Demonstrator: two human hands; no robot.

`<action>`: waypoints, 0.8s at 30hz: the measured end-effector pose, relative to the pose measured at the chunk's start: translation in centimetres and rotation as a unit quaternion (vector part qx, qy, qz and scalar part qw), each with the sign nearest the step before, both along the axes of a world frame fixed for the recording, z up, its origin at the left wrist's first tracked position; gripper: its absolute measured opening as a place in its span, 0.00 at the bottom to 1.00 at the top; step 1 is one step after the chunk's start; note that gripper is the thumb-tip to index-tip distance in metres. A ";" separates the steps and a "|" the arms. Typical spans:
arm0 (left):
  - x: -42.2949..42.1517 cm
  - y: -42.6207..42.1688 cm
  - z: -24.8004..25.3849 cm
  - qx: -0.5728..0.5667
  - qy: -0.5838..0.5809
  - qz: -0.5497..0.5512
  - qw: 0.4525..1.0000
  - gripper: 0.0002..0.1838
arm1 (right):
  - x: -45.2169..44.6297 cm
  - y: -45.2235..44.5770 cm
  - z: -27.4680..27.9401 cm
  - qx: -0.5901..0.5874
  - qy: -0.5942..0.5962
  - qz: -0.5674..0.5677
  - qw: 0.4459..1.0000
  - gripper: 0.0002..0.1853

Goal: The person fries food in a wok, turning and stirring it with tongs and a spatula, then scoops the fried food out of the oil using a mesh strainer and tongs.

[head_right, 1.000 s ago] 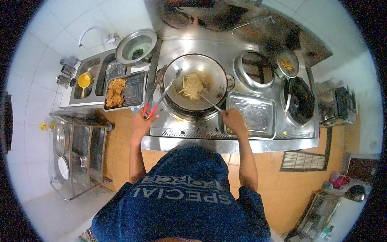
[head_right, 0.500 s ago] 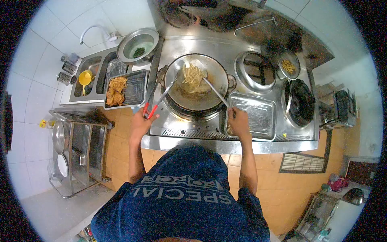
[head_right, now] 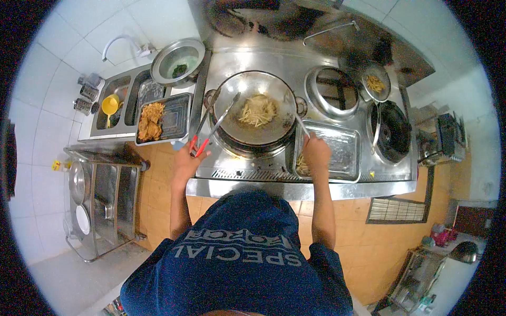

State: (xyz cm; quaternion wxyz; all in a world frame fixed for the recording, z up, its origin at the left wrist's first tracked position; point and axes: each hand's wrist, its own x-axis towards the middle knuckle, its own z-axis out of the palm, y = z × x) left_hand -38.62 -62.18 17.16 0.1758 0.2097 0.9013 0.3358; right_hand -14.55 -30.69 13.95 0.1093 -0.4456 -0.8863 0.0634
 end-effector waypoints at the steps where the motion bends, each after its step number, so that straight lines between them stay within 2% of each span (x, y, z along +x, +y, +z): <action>1: 0.0 -0.1 0.1 0.001 0.002 0.003 1.000 0.25 | 0.1 -0.1 -0.7 -0.014 -0.032 0.008 0.999 0.23; 3: -0.1 -0.3 0.2 -0.006 -0.003 0.002 1.000 0.25 | -0.3 -0.1 -1.8 -0.027 -0.063 0.020 0.997 0.24; 5: -0.2 -0.7 -0.9 0.013 0.002 0.007 1.000 0.25 | -0.3 -0.4 -2.5 -0.152 0.007 0.097 0.984 0.24; 6: -0.2 -0.8 -1.1 0.031 0.006 0.010 0.999 0.25 | -0.3 -0.3 -2.4 -0.153 0.006 0.095 0.984 0.24; 8: -0.3 -0.9 -1.4 0.033 0.007 0.010 0.999 0.25 | -0.5 0.1 -2.3 -0.283 0.011 0.121 0.951 0.25; 12: -0.3 -1.1 -0.7 0.026 0.011 0.016 0.999 0.24 | -0.5 0.4 -2.9 -0.318 0.003 0.115 0.941 0.27; 14: -0.3 -1.3 -1.2 0.040 0.020 0.022 0.999 0.24 | -0.1 0.1 -2.3 -0.359 0.053 0.101 0.927 0.27; 15: -0.2 -1.4 -1.2 0.052 0.030 0.026 0.998 0.24 | 0.3 0.0 -2.4 -0.359 0.051 0.102 0.926 0.27; 17: -0.1 -1.4 -0.8 0.048 0.032 0.027 0.998 0.24 | 0.8 -0.1 -2.6 -0.284 0.123 0.084 0.947 0.26; 20: 0.1 -1.1 0.1 0.042 0.032 0.024 0.998 0.24 | 1.0 0.0 0.1 -0.263 0.094 0.113 0.953 0.24; 24: 0.1 -0.8 0.2 0.040 0.033 0.017 0.998 0.24 | 0.8 -0.7 2.8 -0.228 0.066 0.082 0.968 0.21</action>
